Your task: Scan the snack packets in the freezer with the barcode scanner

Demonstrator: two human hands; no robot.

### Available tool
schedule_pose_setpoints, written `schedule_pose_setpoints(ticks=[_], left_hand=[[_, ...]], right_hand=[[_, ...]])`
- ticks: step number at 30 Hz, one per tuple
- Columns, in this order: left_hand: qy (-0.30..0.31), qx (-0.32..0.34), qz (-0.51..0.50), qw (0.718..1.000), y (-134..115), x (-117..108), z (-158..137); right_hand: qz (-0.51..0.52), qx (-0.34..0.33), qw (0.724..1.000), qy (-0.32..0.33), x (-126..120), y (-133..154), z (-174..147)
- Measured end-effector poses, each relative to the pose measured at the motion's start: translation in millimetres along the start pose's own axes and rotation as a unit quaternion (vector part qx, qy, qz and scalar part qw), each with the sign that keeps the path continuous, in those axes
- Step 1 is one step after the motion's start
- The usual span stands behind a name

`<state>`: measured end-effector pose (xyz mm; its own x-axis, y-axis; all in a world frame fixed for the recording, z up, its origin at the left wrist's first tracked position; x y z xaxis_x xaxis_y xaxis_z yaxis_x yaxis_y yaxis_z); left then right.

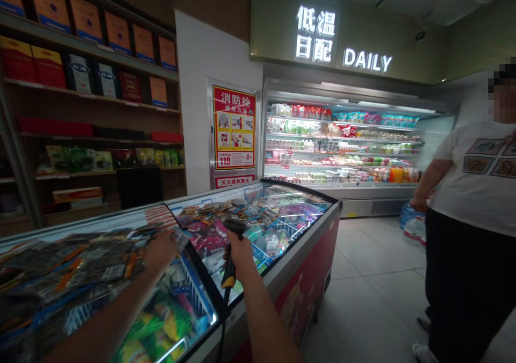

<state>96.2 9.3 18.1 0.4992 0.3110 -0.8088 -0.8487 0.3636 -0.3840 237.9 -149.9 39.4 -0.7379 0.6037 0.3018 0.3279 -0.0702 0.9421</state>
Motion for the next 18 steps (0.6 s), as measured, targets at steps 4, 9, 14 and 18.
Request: schedule_pose_setpoints(ticks=[4, 9, 14, 18], left_hand=[[-0.018, 0.075, 0.052, 0.996, -5.3, -4.1, 0.5], [0.028, 0.179, 0.072, 0.981, -17.7, 13.3, -3.8], [0.062, 0.149, 0.076, 0.984, 0.9, 21.9, -0.2], [0.066, 0.118, 0.072, 0.988, 19.8, 11.3, 9.5]], right_hand=[[0.005, 0.000, 1.000, -0.012, -3.4, 0.9, 1.9], [0.005, 0.001, 1.000, -0.014, -5.2, 1.1, 3.5], [0.005, 0.002, 1.000, -0.016, -7.9, 1.7, 5.6], [0.004, 0.000, 1.000, -0.026, -14.2, 2.0, 9.3]])
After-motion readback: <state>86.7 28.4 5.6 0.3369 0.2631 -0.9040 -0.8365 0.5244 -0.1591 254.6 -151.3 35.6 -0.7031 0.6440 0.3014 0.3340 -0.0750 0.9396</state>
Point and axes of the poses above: each hand's wrist, its own z-axis towards the middle knuckle, its own x-axis out of the palm, y = z × x, the point moved 1 cm from there along z, towards the middle knuckle, and after that the axes turned 2 degrees about x, right-handed, at the moved point
